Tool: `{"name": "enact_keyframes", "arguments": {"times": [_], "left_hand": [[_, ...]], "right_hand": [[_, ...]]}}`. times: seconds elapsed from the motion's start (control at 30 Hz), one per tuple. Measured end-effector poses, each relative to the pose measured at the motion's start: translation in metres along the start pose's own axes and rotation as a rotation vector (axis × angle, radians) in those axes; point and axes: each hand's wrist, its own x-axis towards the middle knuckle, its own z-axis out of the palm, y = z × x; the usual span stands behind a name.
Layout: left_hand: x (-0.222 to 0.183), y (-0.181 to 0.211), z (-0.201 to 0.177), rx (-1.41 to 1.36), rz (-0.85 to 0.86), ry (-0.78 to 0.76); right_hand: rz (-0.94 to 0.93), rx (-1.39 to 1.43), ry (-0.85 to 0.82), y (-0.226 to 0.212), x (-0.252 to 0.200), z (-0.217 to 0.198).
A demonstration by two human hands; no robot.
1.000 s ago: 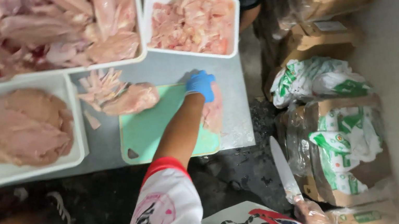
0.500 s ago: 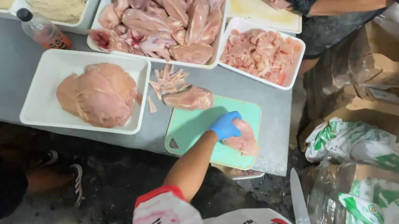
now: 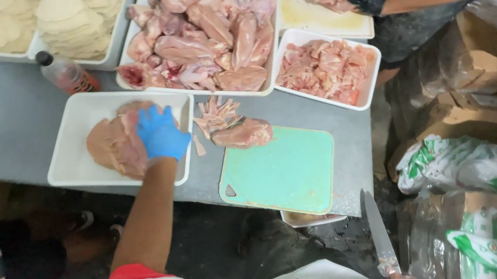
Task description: Slicing raw chicken breasts into thin fillets using a knife on a cutting board in a food preparation area.
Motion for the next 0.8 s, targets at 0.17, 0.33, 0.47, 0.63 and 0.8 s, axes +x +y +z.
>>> {"name": "enact_keyframes", "arguments": {"times": [0.17, 0.33, 0.47, 0.63, 0.8], "left_hand": [[0.028, 0.112, 0.111, -0.39, 0.498, -0.384], [0.052, 0.15, 0.093, -0.184, 0.596, -0.658], [0.046, 0.141, 0.077, -0.259, 0.629, -0.77], [0.037, 0.139, 0.13, -0.207, 0.693, -0.735], [-0.002, 0.138, 0.194, -0.245, 0.972, -0.187]], "right_hand": [[0.228, 0.203, -0.067, -0.048, -0.138, -0.012], [-0.19, 0.207, 0.526, -0.112, -0.318, -0.014], [0.229, 0.301, 0.036, -0.157, -0.34, -0.038], [0.191, 0.306, 0.012, -0.161, -0.343, -0.005], [0.184, 0.307, 0.007, -0.203, -0.369, 0.007]]}}
